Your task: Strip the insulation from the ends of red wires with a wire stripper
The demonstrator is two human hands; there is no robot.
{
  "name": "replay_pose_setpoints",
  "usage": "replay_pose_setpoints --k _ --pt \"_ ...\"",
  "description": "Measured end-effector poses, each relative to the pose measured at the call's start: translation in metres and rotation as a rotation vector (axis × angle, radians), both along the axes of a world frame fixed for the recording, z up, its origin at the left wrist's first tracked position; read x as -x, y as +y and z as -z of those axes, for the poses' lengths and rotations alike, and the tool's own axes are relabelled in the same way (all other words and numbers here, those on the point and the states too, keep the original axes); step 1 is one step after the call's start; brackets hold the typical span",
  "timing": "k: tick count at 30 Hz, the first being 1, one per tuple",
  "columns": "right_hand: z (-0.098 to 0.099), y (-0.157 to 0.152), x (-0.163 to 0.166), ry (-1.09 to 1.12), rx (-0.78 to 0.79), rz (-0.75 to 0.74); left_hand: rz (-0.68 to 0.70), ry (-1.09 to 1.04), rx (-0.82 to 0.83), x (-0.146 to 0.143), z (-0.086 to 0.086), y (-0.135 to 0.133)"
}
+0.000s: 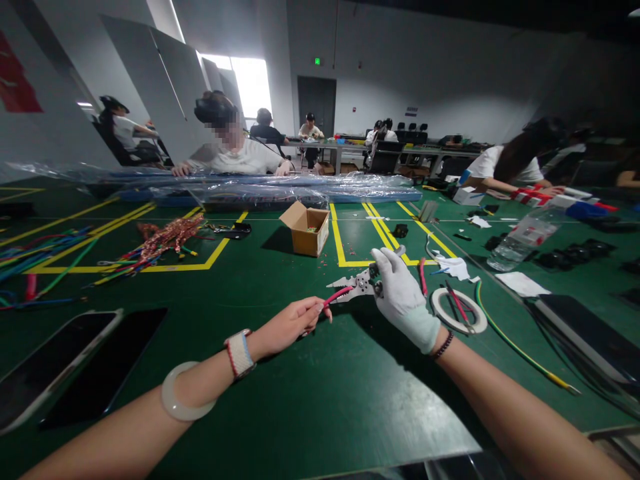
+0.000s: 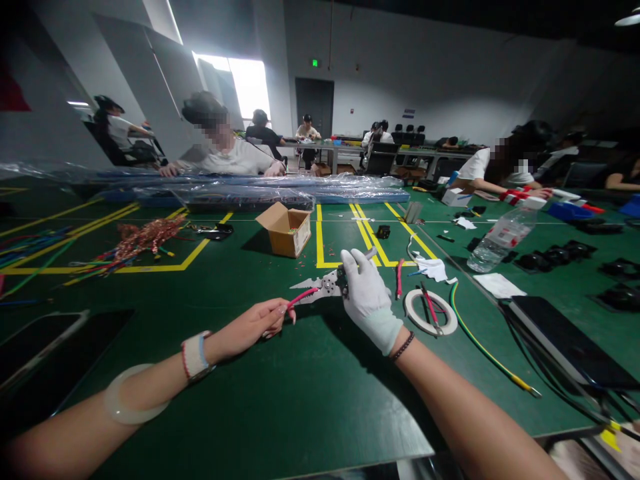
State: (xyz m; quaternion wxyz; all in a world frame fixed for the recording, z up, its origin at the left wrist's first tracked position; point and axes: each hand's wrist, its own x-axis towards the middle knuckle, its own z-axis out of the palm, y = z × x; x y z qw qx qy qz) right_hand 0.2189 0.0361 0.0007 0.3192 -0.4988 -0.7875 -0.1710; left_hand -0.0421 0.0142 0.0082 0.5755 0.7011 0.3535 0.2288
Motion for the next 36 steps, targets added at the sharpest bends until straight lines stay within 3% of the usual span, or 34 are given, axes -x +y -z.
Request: replay_pose_setpoints --k 19,26,36 --pt "-0.017 -0.013 0.012 -0.304 0.155 0.257 0.054 -0.064 0.099 0.001 0.003 0.004" --pt "-0.019 -0.008 0.005 -0.330 0.005 0.171 0.058 -0.056 0.112 0.001 0.000 0.003" --pt "-0.020 0.000 -0.009 -0.363 0.113 0.102 0.081 -0.051 0.097 0.001 0.002 0.003"
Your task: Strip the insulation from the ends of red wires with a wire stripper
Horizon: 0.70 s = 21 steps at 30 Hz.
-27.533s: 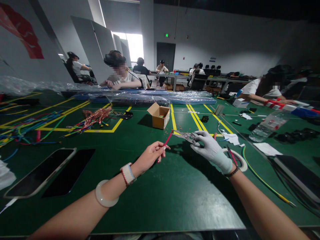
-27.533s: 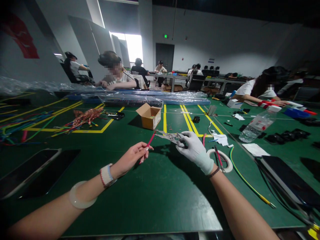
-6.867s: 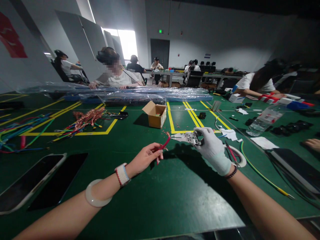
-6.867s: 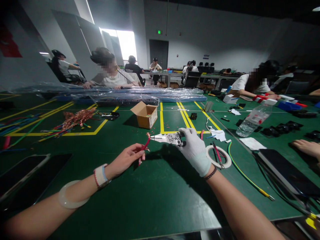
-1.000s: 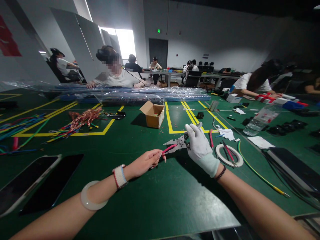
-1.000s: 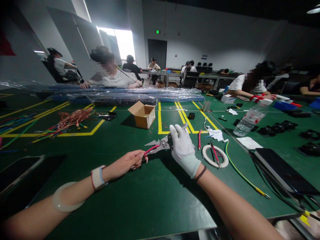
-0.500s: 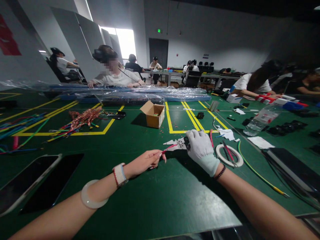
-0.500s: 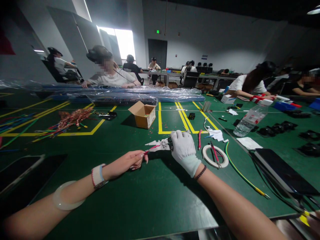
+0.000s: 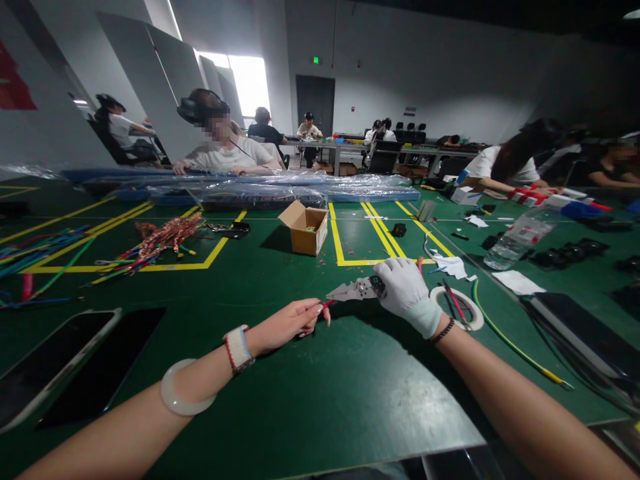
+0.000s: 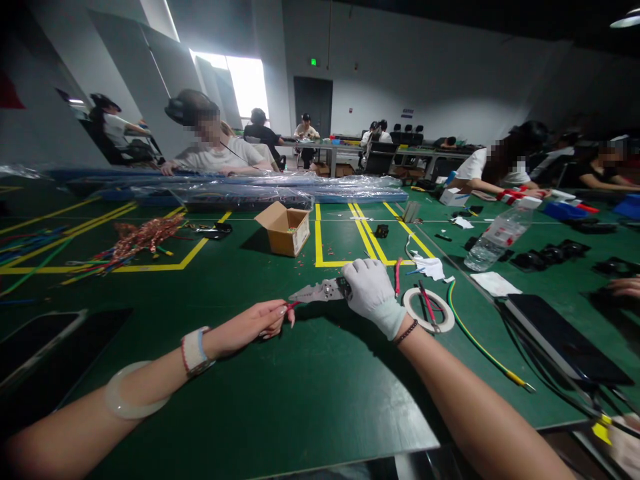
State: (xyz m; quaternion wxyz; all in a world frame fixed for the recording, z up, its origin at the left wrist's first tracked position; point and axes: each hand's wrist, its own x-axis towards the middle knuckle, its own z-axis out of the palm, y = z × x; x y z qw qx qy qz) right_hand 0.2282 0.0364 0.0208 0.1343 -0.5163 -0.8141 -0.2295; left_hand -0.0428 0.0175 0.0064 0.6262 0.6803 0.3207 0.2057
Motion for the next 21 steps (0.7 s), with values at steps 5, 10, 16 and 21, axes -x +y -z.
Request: replay_pose_setpoints --k 5,10,16,21 --pt "-0.0021 -0.0012 0.0001 0.021 -0.033 0.017 -0.015 -0.025 0.011 0.0000 0.0001 0.0000" --pt "-0.0045 -0.0069 0.0045 0.007 -0.099 0.015 -0.027 -0.010 -0.004 0.0001 0.0015 0.0006" --pt "-0.0069 -0.0078 0.0068 -0.068 -0.018 0.098 -0.039 0.005 0.008 0.0005 0.0000 0.0004" --pt "0.0004 -0.0064 0.0078 -0.012 0.030 0.139 -0.066 0.011 0.013 0.0000 -0.0019 -0.0004"
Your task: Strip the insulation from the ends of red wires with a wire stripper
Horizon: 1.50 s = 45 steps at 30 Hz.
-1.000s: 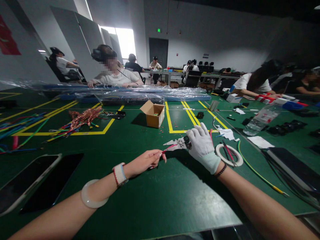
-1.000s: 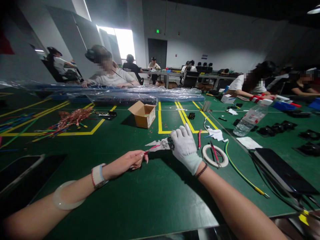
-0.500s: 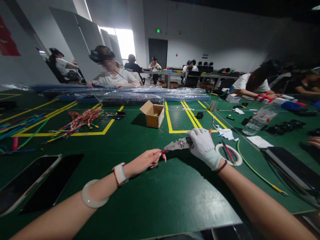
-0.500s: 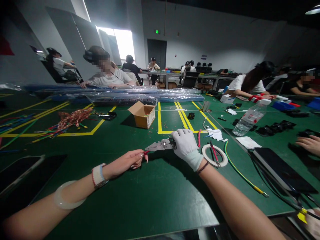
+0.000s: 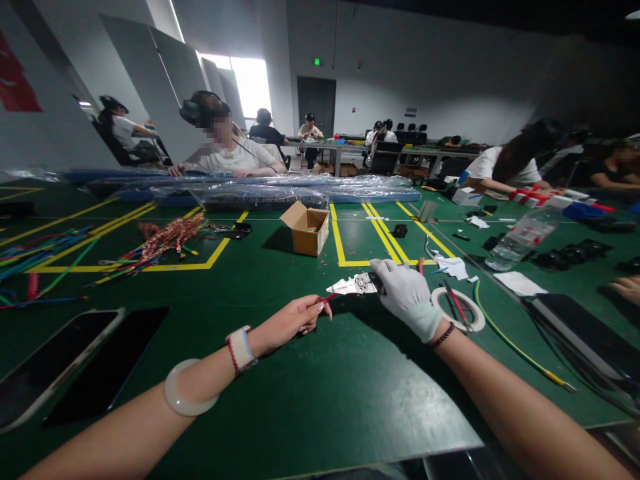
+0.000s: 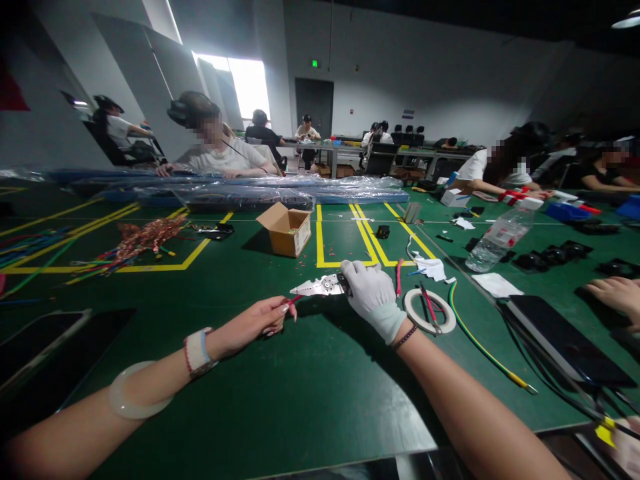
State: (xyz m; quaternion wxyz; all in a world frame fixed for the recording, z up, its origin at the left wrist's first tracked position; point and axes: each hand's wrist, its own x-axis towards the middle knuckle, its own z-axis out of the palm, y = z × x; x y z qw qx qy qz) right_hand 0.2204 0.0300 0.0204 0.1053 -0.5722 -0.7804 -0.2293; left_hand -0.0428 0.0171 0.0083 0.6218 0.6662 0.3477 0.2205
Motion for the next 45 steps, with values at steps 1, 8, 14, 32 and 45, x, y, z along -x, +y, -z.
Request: replay_pose_setpoints --k 1,8,14,32,45 --pt "0.001 -0.001 0.001 0.026 0.003 0.002 -0.002 0.000 0.001 0.000 0.000 0.000" --pt "0.009 -0.002 0.003 0.250 0.028 -0.078 -0.017 -0.031 0.017 -0.001 0.001 0.000" --pt "0.013 0.002 -0.001 0.295 -0.015 -0.094 -0.019 -0.022 0.004 -0.001 -0.001 -0.002" --pt "-0.001 -0.009 0.009 0.107 0.085 0.126 0.005 -0.010 -0.042 -0.001 0.001 -0.002" --pt "-0.002 -0.010 0.009 0.583 0.339 -0.068 -0.038 -0.048 -0.066 -0.001 0.002 -0.001"
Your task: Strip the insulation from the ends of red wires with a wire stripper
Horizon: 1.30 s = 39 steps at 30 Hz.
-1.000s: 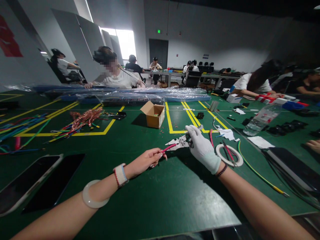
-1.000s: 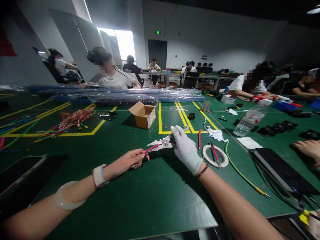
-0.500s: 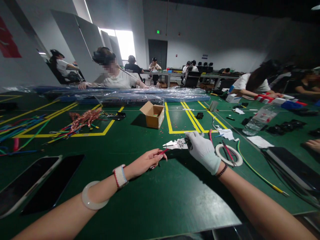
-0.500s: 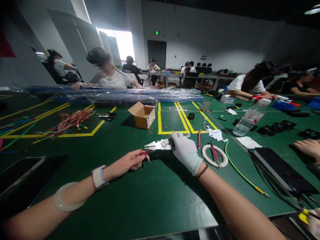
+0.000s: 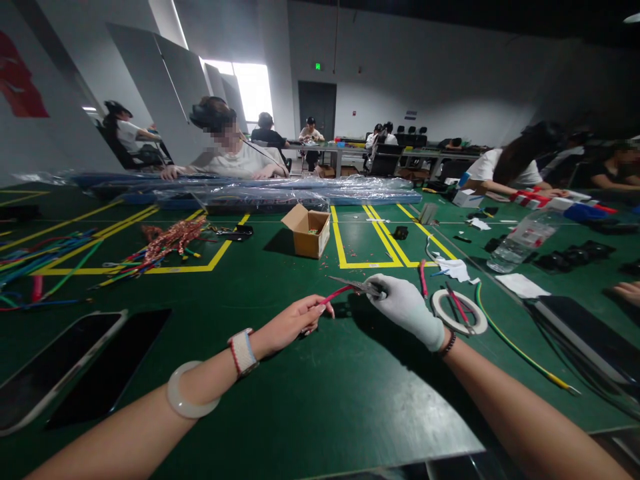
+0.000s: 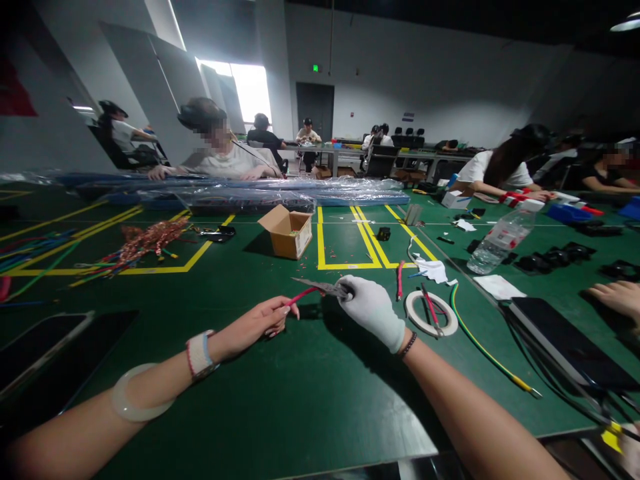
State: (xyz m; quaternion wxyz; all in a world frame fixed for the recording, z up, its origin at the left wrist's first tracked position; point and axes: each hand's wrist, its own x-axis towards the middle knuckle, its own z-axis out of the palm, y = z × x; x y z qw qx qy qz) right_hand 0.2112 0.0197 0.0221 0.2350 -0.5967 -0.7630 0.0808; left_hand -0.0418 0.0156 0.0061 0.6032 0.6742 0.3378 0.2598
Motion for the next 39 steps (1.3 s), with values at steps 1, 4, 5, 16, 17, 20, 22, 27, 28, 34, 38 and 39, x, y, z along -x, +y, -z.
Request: replay_pose_setpoints --k 1,4,5,16,17,20,22,27,28,34,38,39 --pt "0.000 0.000 0.000 0.020 0.022 -0.017 0.001 -0.005 0.003 0.000 0.000 0.000" --pt "0.001 0.002 -0.001 0.051 0.063 -0.051 -0.002 -0.013 0.007 0.000 0.000 0.000" --pt "0.001 0.002 -0.002 0.054 0.068 -0.056 -0.005 -0.015 0.009 0.000 -0.001 0.000" --pt "0.010 0.004 -0.005 -0.132 -0.205 0.043 0.020 -0.153 0.159 -0.001 0.006 0.001" --pt "0.011 0.005 -0.006 -0.137 -0.222 0.046 0.016 -0.164 0.169 -0.001 0.006 0.002" --pt "0.012 0.008 -0.009 -0.122 -0.271 0.054 0.008 -0.194 0.194 -0.001 0.004 0.001" --pt "0.011 0.007 -0.011 -0.107 -0.297 0.068 -0.011 -0.210 0.204 -0.001 0.002 0.001" --pt "0.004 0.005 -0.014 -0.006 -0.356 0.084 -0.027 -0.216 0.180 0.000 0.002 0.000" --pt "0.003 0.005 -0.014 0.021 -0.361 0.079 -0.022 -0.213 0.174 0.000 0.002 0.001" --pt "0.011 0.009 -0.015 0.075 -0.328 0.066 0.008 -0.161 0.142 0.003 0.008 0.005" --pt "0.017 0.012 -0.015 0.079 -0.339 0.028 0.027 -0.134 0.130 0.002 0.006 0.004" --pt "0.017 0.012 -0.015 0.086 -0.338 0.016 0.029 -0.128 0.125 0.002 0.005 0.004"
